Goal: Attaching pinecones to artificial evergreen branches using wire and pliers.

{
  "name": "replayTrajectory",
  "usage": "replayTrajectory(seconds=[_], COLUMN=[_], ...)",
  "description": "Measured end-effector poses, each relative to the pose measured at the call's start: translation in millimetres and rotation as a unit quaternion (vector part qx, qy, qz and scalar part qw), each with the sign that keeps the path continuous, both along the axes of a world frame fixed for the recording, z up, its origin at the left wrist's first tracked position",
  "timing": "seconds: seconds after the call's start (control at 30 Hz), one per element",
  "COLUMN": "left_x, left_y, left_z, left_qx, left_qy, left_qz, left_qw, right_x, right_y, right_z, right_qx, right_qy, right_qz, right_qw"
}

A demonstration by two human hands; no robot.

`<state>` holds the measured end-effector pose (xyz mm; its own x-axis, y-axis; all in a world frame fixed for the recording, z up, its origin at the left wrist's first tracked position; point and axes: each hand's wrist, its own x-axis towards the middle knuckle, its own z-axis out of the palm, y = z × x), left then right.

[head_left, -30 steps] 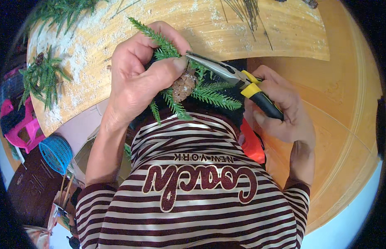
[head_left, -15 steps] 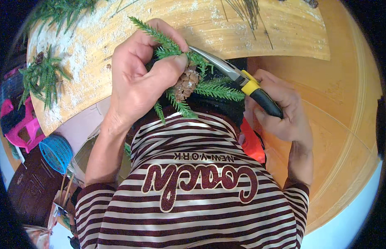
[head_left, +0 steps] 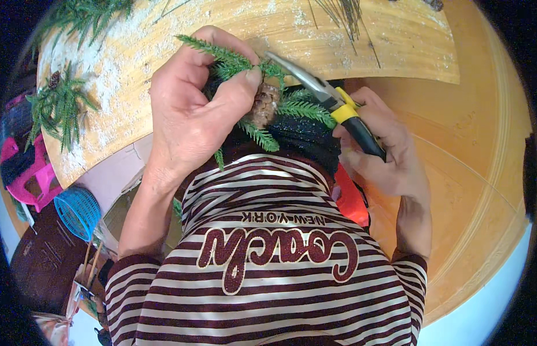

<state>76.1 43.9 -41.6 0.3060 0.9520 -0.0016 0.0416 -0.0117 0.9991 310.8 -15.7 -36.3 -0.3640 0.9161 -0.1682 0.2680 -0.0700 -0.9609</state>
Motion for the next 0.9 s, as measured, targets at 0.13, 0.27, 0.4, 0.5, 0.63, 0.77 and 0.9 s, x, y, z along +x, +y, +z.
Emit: replayTrajectory(seconds=[0.13,0.27,0.4,0.5,0.63,0.77,0.9], left_x=[-0.3,-2.5,-7.5,-7.5,-0.3,0.5,0.8], left_y=[-2.3,-4.1,0.7,2.3,-1.5,0.1,-0.6], left_z=[-0.3,-0.8,-4.0,-2.9,-3.3,-7.6,-6.2], left_qx=[-0.013,-0.044,-0.037,-0.021,-0.019,0.032,0.018], left_qy=[-0.008,-0.040,-0.061,-0.052,-0.061,-0.033,-0.030], left_qz=[0.013,0.034,0.031,0.015,0.046,0.058,0.055], left_qw=[1.000,0.998,0.997,0.998,0.997,0.997,0.998], right_x=[8.8,10.9,7.6,8.0,3.4,-7.9,-9.2], right_y=[3.2,-0.5,-3.8,-2.4,-3.3,-4.9,-3.6], right_z=[3.1,9.3,11.3,11.1,11.8,11.9,9.6], right_qx=[0.006,0.027,-0.056,-0.025,-0.024,-0.011,0.004], right_qy=[0.027,0.003,0.000,-0.022,-0.042,-0.064,-0.065], right_qz=[-0.004,0.004,0.009,0.039,0.018,-0.031,-0.028], right_qw=[1.000,1.000,0.998,0.999,0.999,0.997,0.998])
